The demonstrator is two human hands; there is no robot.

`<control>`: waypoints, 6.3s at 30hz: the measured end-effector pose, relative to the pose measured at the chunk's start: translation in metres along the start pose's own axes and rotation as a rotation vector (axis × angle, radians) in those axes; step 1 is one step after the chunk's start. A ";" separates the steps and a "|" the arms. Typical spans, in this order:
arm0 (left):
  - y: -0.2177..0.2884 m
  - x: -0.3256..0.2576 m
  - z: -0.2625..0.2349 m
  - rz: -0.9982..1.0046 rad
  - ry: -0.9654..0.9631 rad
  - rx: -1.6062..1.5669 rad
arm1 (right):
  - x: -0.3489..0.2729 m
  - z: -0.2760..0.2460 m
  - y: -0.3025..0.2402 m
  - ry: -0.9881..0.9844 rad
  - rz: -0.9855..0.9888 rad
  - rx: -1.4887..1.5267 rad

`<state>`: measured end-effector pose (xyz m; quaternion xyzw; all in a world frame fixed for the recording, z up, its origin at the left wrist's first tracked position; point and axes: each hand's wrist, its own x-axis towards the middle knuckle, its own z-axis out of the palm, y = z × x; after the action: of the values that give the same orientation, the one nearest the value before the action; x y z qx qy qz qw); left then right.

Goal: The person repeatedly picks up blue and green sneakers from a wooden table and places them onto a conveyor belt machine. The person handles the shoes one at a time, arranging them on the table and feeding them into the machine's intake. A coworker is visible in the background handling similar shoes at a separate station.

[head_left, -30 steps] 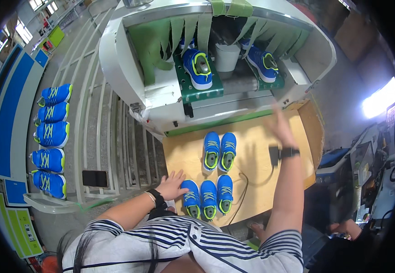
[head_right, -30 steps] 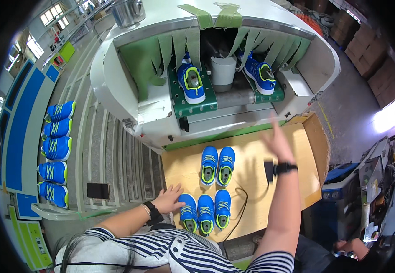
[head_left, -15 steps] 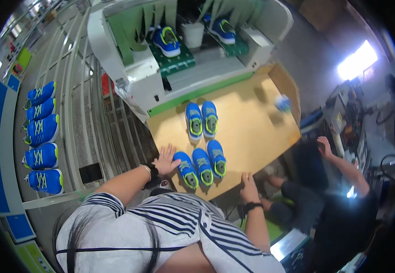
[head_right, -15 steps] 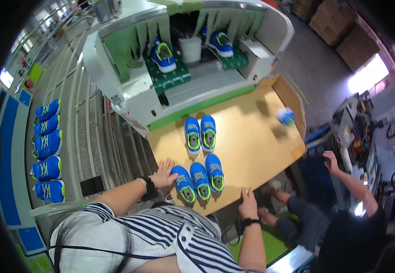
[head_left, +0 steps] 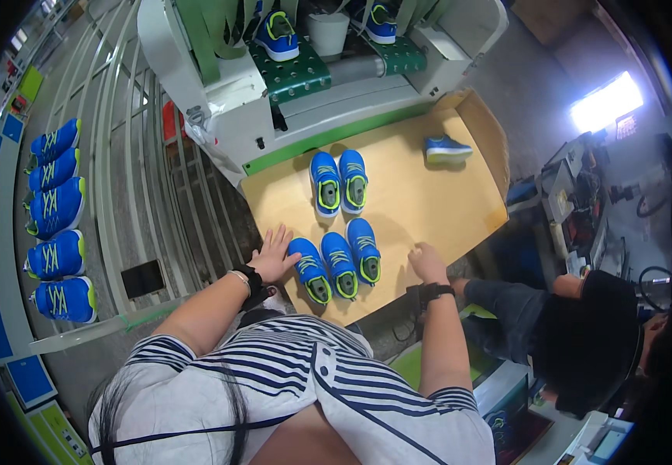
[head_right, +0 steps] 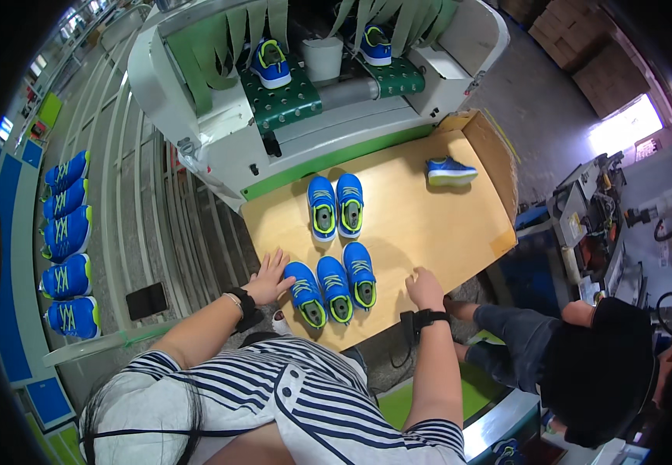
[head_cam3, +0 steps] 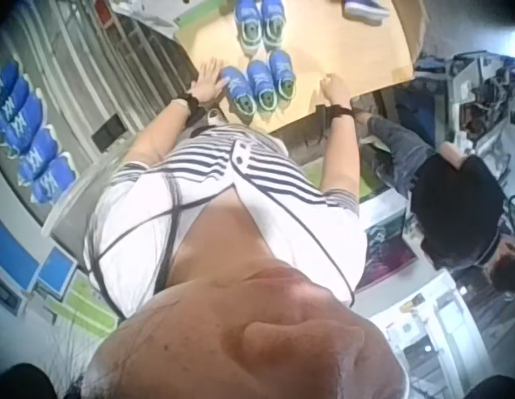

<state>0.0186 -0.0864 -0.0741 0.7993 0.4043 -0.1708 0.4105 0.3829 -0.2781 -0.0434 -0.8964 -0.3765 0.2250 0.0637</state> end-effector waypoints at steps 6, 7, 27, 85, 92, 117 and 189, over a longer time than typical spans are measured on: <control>-0.002 0.002 0.001 0.001 0.009 0.010 | 0.125 -0.018 -0.036 0.239 -0.443 -0.023; -0.007 0.004 0.005 0.016 0.028 0.017 | 0.148 -0.026 -0.046 0.267 -0.462 -0.050; 0.016 0.010 -0.033 -0.034 -0.120 0.013 | 0.223 -0.021 0.014 0.591 0.353 1.232; 0.009 0.077 -0.028 -0.154 0.007 0.323 | 0.249 -0.061 -0.053 0.204 0.027 0.696; 0.008 0.075 -0.028 -0.155 0.004 0.309 | 0.313 0.010 -0.114 0.056 0.359 1.183; 0.048 0.005 0.013 0.096 0.267 -0.072 | -0.092 0.071 -0.053 0.050 -0.155 0.617; 0.032 -0.049 0.019 0.354 -0.056 0.150 | -0.078 0.124 -0.040 0.155 -0.169 0.575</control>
<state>0.0146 -0.1372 -0.0391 0.8811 0.2322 -0.1476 0.3846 0.2529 -0.3115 -0.1148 -0.8216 -0.3648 0.2473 0.3617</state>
